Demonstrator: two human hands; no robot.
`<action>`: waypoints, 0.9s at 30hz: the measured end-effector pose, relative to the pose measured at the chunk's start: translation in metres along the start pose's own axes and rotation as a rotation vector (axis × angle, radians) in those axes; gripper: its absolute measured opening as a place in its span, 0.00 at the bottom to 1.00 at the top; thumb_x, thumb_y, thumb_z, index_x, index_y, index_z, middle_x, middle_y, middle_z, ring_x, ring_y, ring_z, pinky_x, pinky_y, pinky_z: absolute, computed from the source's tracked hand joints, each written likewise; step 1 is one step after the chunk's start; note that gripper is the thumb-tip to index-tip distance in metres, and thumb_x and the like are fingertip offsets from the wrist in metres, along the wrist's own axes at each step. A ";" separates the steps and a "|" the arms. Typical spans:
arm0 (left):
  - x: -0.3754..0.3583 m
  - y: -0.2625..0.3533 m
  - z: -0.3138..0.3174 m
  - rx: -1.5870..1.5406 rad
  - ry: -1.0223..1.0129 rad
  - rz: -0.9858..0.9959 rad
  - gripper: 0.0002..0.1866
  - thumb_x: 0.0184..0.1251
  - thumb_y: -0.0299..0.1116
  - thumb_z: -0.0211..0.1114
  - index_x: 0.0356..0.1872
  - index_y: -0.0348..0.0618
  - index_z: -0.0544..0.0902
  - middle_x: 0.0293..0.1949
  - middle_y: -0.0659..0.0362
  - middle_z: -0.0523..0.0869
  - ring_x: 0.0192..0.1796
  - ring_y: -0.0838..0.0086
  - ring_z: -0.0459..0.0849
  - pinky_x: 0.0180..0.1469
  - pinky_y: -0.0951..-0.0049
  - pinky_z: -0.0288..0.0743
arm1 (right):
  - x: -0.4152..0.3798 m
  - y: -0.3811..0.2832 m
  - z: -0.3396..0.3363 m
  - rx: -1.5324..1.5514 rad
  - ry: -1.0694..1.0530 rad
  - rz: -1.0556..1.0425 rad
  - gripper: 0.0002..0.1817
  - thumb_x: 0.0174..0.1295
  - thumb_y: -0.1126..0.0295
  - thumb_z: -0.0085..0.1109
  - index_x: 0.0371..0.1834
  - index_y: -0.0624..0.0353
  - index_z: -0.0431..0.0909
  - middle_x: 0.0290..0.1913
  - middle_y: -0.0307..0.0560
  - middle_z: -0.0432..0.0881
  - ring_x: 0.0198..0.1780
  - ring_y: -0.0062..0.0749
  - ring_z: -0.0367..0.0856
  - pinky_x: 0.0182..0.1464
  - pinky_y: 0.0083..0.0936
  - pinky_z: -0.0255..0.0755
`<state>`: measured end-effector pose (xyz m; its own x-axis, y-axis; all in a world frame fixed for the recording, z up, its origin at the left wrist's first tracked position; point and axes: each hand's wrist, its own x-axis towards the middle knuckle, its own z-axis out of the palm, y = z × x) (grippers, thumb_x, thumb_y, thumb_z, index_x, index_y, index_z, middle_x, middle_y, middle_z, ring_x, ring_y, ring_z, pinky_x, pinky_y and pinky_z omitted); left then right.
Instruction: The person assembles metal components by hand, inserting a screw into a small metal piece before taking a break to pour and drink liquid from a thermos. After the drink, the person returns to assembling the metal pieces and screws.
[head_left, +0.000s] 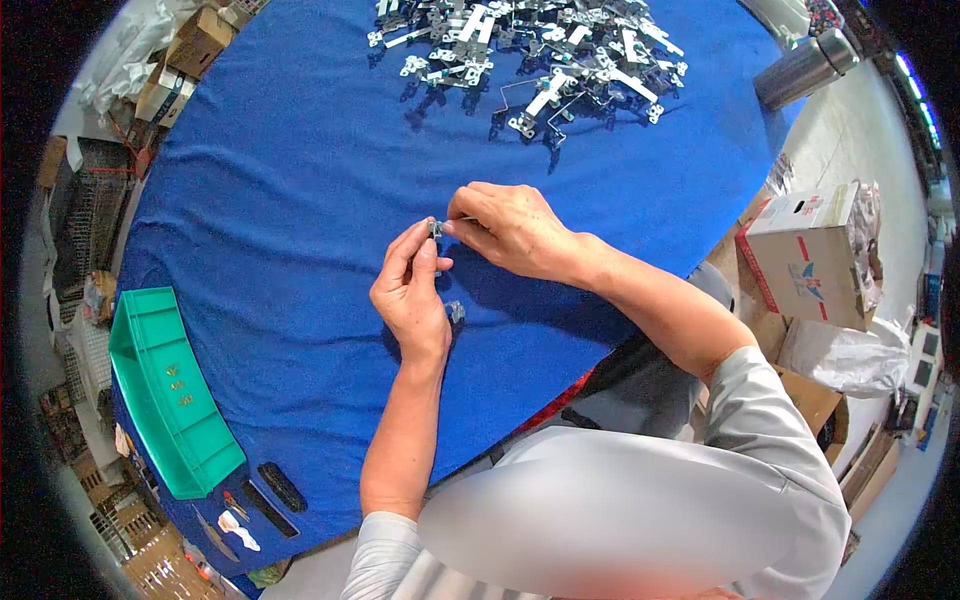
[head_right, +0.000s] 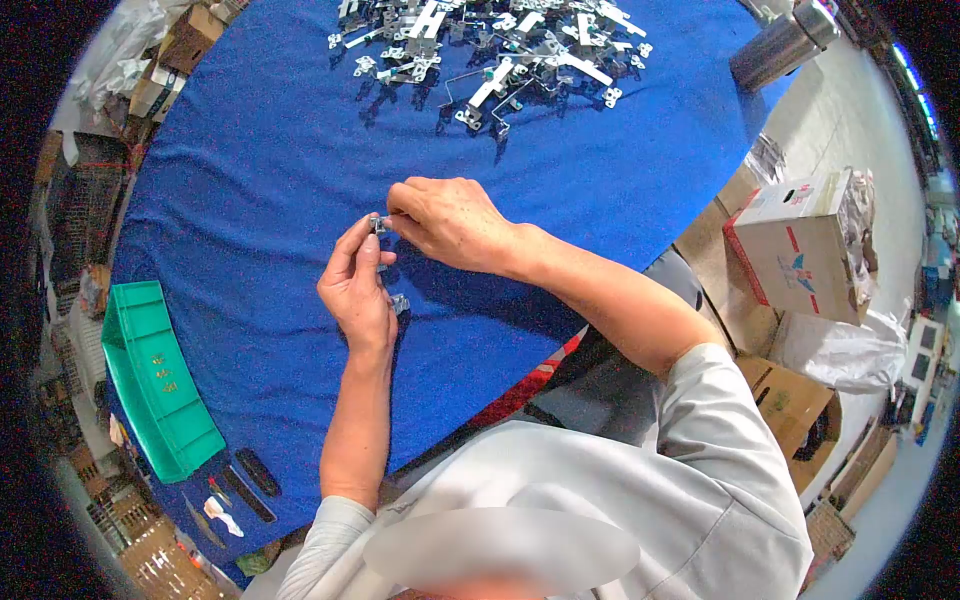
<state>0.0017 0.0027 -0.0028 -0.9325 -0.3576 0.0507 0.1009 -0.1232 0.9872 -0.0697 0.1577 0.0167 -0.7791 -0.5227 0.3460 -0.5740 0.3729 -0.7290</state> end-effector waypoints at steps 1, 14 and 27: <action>0.000 0.000 0.000 -0.001 0.000 -0.003 0.11 0.71 0.20 0.61 0.51 0.33 0.86 0.52 0.52 0.85 0.43 0.78 0.84 0.40 0.80 0.83 | 0.000 0.001 0.000 -0.063 -0.024 0.009 0.10 0.65 0.65 0.64 0.38 0.61 0.76 0.31 0.53 0.81 0.33 0.49 0.83 0.34 0.40 0.75; -0.001 0.002 0.002 0.011 0.004 0.008 0.12 0.71 0.18 0.60 0.52 0.32 0.84 0.51 0.52 0.86 0.46 0.76 0.85 0.41 0.79 0.82 | 0.000 0.002 0.002 -0.114 -0.040 0.042 0.10 0.66 0.65 0.63 0.36 0.60 0.77 0.30 0.52 0.81 0.33 0.49 0.84 0.33 0.40 0.75; -0.001 -0.001 0.000 -0.012 0.011 0.019 0.12 0.71 0.19 0.60 0.52 0.32 0.85 0.50 0.53 0.87 0.44 0.77 0.85 0.40 0.80 0.82 | 0.001 -0.006 -0.005 0.030 -0.030 0.079 0.10 0.66 0.63 0.60 0.35 0.59 0.75 0.31 0.53 0.82 0.35 0.54 0.83 0.35 0.47 0.74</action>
<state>0.0022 0.0035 -0.0035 -0.9265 -0.3701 0.0675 0.1228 -0.1277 0.9842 -0.0681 0.1582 0.0243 -0.8136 -0.5156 0.2685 -0.5025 0.3914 -0.7710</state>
